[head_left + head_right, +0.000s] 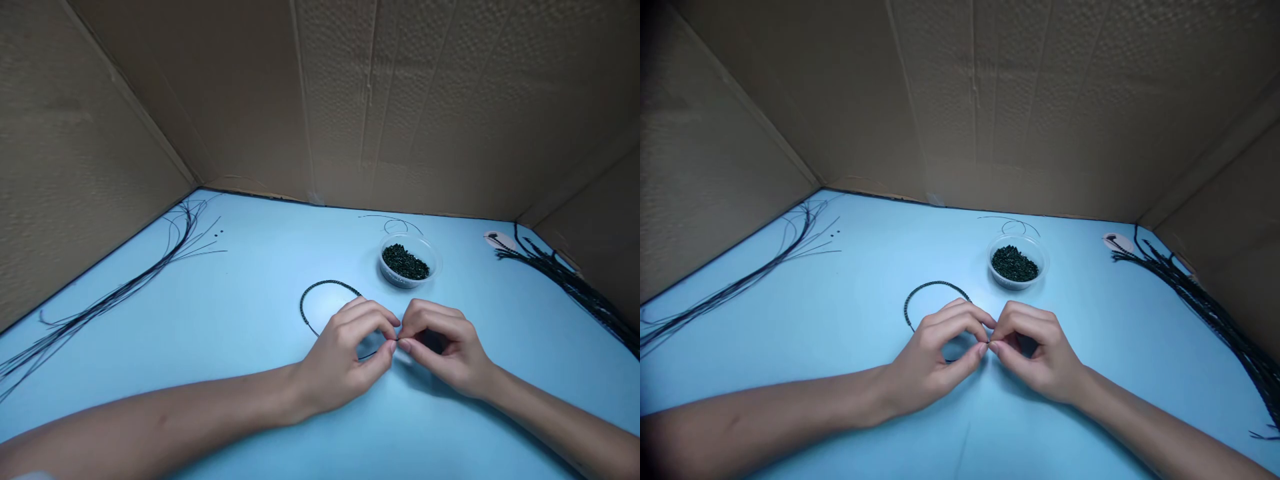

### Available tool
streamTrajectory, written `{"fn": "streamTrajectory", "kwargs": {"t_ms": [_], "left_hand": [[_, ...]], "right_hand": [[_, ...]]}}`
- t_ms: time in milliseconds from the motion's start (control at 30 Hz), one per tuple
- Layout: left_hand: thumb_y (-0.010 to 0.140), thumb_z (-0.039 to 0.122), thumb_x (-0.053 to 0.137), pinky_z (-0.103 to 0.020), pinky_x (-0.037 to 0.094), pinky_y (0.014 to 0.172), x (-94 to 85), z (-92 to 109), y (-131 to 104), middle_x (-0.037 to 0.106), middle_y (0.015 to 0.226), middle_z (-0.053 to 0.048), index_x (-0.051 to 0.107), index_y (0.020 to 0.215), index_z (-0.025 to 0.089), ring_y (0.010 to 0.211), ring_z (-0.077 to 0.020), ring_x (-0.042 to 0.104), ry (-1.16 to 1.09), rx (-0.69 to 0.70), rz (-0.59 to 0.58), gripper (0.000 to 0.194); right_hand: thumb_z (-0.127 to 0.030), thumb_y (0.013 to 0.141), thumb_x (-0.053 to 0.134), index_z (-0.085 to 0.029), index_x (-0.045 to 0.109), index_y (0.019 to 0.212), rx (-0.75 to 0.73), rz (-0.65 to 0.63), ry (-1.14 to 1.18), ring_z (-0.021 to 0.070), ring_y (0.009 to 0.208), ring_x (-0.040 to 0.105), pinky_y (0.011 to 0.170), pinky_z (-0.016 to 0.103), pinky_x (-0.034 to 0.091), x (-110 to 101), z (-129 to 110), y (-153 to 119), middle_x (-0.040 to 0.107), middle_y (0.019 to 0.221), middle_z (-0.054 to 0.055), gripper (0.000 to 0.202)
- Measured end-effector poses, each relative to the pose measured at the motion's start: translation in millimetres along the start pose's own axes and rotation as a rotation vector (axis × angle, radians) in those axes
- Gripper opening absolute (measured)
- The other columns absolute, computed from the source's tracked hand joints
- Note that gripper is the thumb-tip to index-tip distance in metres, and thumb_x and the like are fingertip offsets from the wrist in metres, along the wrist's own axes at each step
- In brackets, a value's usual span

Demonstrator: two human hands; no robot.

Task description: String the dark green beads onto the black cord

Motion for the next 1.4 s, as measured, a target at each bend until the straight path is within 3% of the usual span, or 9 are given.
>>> {"fn": "streamTrajectory", "kwargs": {"t_ms": [867, 967, 1067, 1167, 1233, 1300, 1400], "left_hand": [[0.092, 0.013, 0.061, -0.041, 0.052, 0.089, 0.5, -0.3, 0.5, 0.076, 0.101, -0.008, 0.06, 0.086, 0.02, 0.095, -0.023, 0.068, -0.055, -0.086, 0.004, 0.009], [0.093, 0.012, 0.06, -0.04, 0.052, 0.088, 1.0, -0.4, 0.4, 0.076, 0.101, -0.008, 0.059, 0.087, 0.019, 0.095, -0.0223, 0.068, -0.064, -0.095, -0.003, 0.01], [0.094, 0.011, 0.059, -0.04, 0.052, 0.088, 0.8, -0.8, 0.0, 0.076, 0.1, -0.007, 0.059, 0.088, 0.02, 0.095, -0.0221, 0.068, -0.069, -0.101, -0.008, 0.01], [0.094, 0.011, 0.058, -0.04, 0.053, 0.086, 0.6, -1.4, -0.7, 0.076, 0.099, -0.007, 0.058, 0.088, 0.02, 0.094, -0.0222, 0.069, -0.066, -0.1, -0.01, 0.011], [0.094, 0.012, 0.058, -0.041, 0.053, 0.086, 0.6, -1.8, -1.1, 0.076, 0.098, -0.007, 0.058, 0.087, 0.02, 0.094, -0.0225, 0.069, -0.062, -0.099, -0.011, 0.011], [0.094, 0.012, 0.058, -0.04, 0.053, 0.085, 0.7, -1.7, -1.4, 0.076, 0.098, -0.007, 0.058, 0.088, 0.02, 0.093, -0.0226, 0.068, -0.057, -0.094, -0.01, 0.01], [0.094, 0.012, 0.057, -0.04, 0.054, 0.085, 0.9, -1.1, -2.0, 0.076, 0.097, -0.006, 0.059, 0.089, 0.02, 0.092, -0.0223, 0.068, -0.052, -0.088, -0.009, 0.01]], "right_hand": [[-0.018, 0.098, 0.066, -0.022, 0.065, 0.083, 0.035, 0.082, -0.046, 0.0187, 0.066, 0.054, 0.061, 0.034, 0.041, -0.9, -0.8, -0.7, 0.062, 0.073, 0.002, 0.016], [-0.018, 0.099, 0.066, -0.023, 0.067, 0.085, 0.037, 0.184, -0.09, 0.0202, 0.07, 0.056, 0.066, 0.036, 0.043, -15.6, -4.4, 6.7, 0.064, 0.075, 0.002, 0.015], [-0.024, 0.098, 0.069, -0.023, 0.069, 0.085, 0.125, 0.297, -0.272, 0.0228, 0.078, 0.059, 0.071, 0.038, 0.045, -50.7, -2.3, 26.0, 0.067, 0.084, 0.005, 0.014], [-0.029, 0.096, 0.069, -0.022, 0.077, 0.087, 0.18, 0.193, -0.68, 0.0282, 0.096, 0.063, 0.085, 0.042, 0.048, -84.1, 5.0, 52.6, 0.068, 0.1, 0.009, 0.014], [-0.026, 0.097, 0.065, -0.022, 0.083, 0.09, 0.274, 0.006, -0.997, 0.0325, 0.107, 0.061, 0.092, 0.045, 0.046, -94.9, 14.7, 68.4, 0.07, 0.114, 0.012, 0.02], [-0.022, 0.094, 0.065, -0.022, 0.087, 0.091, 0.355, -0.159, -1.186, 0.0377, 0.117, 0.056, 0.095, 0.049, 0.043, -95.6, 23.9, 80.2, 0.069, 0.127, 0.015, 0.022], [-0.01, 0.085, 0.066, -0.019, 0.088, 0.086, 0.381, -0.282, -1.263, 0.041, 0.12, 0.053, 0.094, 0.049, 0.041, -83.4, 31.9, 92.9, 0.069, 0.129, 0.019, 0.023]]}}
Point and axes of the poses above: each hand's wrist, its own y-axis towards the middle knuckle, its own x-axis out of the palm, z = x × y, the point moved 3 cm from there along y, towards the middle knuckle
